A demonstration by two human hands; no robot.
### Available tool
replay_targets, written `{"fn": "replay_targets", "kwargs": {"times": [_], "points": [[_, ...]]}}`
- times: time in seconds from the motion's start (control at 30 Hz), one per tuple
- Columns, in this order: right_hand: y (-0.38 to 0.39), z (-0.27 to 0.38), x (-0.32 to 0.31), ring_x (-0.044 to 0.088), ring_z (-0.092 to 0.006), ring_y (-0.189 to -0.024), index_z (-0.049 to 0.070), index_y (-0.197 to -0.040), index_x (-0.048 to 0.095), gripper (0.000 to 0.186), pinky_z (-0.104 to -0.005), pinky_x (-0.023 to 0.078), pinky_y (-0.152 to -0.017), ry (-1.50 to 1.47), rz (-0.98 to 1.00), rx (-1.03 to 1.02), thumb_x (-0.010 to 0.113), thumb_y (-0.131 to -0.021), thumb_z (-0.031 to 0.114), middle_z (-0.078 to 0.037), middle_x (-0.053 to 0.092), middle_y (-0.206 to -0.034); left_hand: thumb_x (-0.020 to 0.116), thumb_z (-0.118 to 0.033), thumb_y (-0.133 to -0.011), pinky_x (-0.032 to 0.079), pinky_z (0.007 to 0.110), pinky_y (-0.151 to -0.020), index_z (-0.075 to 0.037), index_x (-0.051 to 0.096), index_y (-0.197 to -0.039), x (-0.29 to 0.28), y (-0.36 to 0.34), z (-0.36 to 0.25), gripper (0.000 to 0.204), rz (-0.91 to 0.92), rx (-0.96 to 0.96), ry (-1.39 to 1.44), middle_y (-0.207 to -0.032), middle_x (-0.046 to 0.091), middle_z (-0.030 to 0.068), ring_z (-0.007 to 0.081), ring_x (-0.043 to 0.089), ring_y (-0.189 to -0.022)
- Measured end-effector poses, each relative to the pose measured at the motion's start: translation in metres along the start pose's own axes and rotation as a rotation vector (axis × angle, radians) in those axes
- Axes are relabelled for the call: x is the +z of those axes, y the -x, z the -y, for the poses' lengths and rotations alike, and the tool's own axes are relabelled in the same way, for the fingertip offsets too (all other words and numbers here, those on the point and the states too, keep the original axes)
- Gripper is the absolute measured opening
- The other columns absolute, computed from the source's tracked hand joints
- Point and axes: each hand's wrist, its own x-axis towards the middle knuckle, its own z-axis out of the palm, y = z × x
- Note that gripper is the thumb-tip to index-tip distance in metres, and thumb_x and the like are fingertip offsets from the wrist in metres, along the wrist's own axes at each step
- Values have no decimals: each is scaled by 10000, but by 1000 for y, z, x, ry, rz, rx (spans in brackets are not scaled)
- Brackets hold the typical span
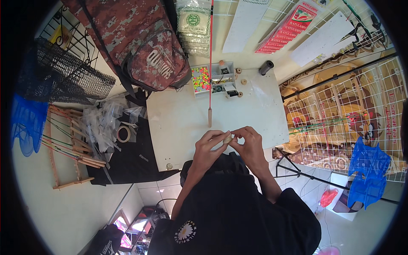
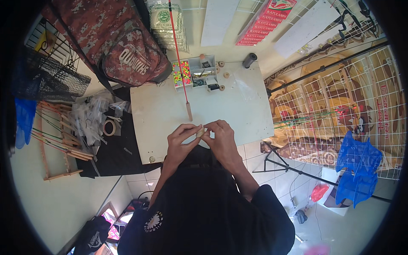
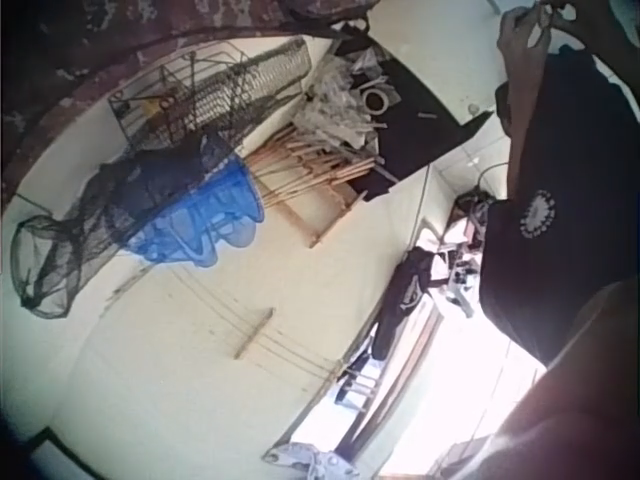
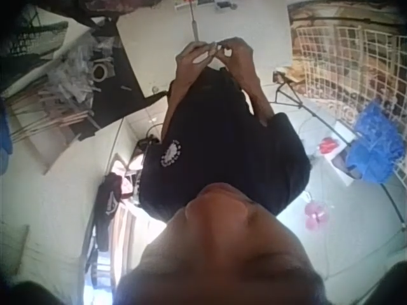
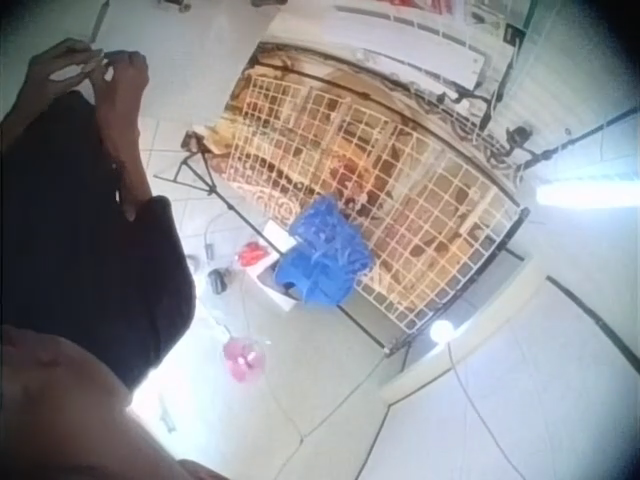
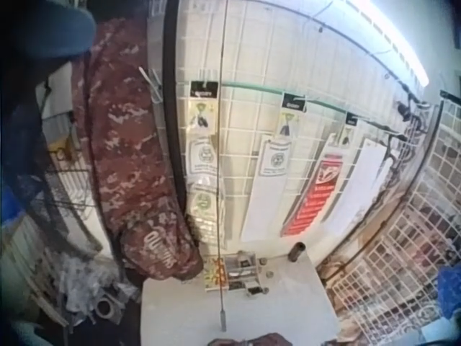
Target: Replacing or repairing the guide or tip of a fishing rod using thread and rubber bands.
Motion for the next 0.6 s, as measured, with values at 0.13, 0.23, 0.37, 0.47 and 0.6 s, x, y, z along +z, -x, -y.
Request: {"fn": "replay_targets", "kwargs": {"times": [0.13,0.23,0.37,0.47,0.6], "points": [[1,-4,3,603,-337,-827,7,-862,661,170,-422,486,-743,21,-45,-18,738,-729,80,-148,621,-826,730,-3,-752,536,307,-742,-115,697,-1127,3,1,0,393,-36,5,-10,-984,635,61,189,645,-845],[-2,-6,1,598,-337,-833,1,-845,634,162,-425,484,-734,46,-20,-45,731,-737,75,-149,605,-833,739,18,-732,542,292,-750,-88,699,-1116,4,0,2,400,-37,14,-17,-983,642,67,180,660,-847],[-10,-4,-10,563,-327,-857,-12,-843,592,116,-423,466,-760,73,102,-137,662,-778,54,-149,556,-858,755,35,-709,543,276,-758,-63,702,-1106,3,-1,5,412,-7,14,18,-981,656,72,163,669,-856],[-20,-15,-10,541,-321,-859,-22,-840,576,72,-411,447,-785,-11,239,-144,586,-813,44,-149,531,-868,758,-2,-730,534,289,-747,-84,692,-1129,-1,1,13,413,59,2,89,-978,666,74,184,661,-815],[-27,-41,-5,521,-257,-816,-29,-851,563,98,-351,433,-760,-271,430,-56,512,-862,54,-125,493,-862,770,-10,-724,533,281,-750,-50,694,-1097,-5,4,31,382,105,-70,219,-990,673,86,173,660,-826]]}}
